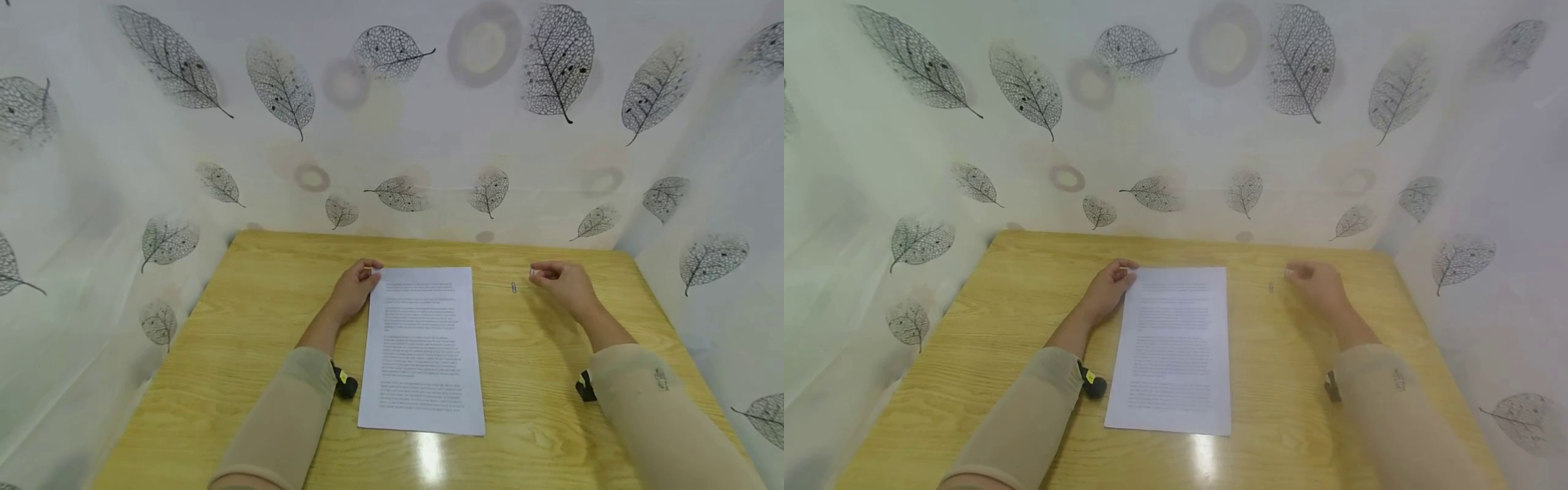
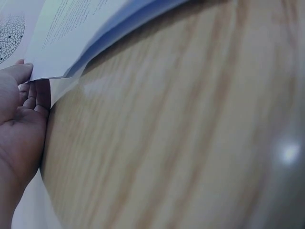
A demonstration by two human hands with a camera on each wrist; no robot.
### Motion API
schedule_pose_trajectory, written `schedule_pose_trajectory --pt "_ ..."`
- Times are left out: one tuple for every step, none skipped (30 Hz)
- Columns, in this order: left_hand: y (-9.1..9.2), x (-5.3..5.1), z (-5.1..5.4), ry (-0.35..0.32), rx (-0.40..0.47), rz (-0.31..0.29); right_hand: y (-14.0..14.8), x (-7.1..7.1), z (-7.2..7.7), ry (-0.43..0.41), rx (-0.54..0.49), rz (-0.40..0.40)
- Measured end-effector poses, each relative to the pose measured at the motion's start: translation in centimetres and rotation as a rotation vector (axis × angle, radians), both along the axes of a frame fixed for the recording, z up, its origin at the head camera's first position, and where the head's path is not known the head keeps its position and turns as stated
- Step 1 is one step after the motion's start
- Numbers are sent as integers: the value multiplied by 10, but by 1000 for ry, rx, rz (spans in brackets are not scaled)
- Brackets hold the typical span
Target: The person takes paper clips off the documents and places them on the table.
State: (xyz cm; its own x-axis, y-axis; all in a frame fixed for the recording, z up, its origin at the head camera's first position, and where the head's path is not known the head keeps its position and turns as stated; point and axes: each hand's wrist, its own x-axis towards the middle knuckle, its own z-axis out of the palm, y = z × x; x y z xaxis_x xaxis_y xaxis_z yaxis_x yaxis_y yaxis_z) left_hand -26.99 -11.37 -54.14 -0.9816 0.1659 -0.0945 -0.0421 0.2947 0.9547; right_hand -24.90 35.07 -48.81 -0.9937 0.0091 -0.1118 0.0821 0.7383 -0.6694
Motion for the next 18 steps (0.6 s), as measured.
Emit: schedule_pose_trajectory --pt "0 0 0 0 -1 -1 1 -1 -2 -16 12 7" --pt "0 0 0 1 1 -2 2 -2 -4 -29 22 15" --pt "0 0 0 1 3 -3 2 -3 -6 -41 31 23" --pt "0 0 0 1 5 -4 3 -3 -7 -53 38 33" --pt "0 0 1 0 10 -4 3 -3 -8 -59 44 39" --pt "0 0 0 -1 13 -4 2 -3 -9 -63 59 49" --pt "0 0 0 -3 18 -4 2 -3 -10 -71 76 58" --pt "0 0 0 -4 22 -4 2 -2 -11 -78 89 72" --pt "0 0 0 -5 23 -4 1 -2 -11 -86 103 83" --pt "0 0 0 -6 22 -3 1 -2 -11 -92 118 94" --pt "0 0 0 -7 19 -2 0 -2 -12 -98 134 103" --pt "0 0 0 -8 15 -1 0 -2 -12 -104 147 113" --pt "0 0 0 -7 12 -1 -1 -3 -12 -107 153 121" --pt "0 1 0 -8 9 -1 -1 -3 -13 -105 163 129" --pt "0 1 0 -8 8 0 -1 -3 -13 -102 173 132" --pt "0 1 0 -8 12 1 -2 -3 -13 -98 178 137" --pt "0 0 1 -8 17 2 -2 -4 -14 -90 185 145" --pt "1 0 0 -7 22 3 -2 -4 -14 -83 193 149"
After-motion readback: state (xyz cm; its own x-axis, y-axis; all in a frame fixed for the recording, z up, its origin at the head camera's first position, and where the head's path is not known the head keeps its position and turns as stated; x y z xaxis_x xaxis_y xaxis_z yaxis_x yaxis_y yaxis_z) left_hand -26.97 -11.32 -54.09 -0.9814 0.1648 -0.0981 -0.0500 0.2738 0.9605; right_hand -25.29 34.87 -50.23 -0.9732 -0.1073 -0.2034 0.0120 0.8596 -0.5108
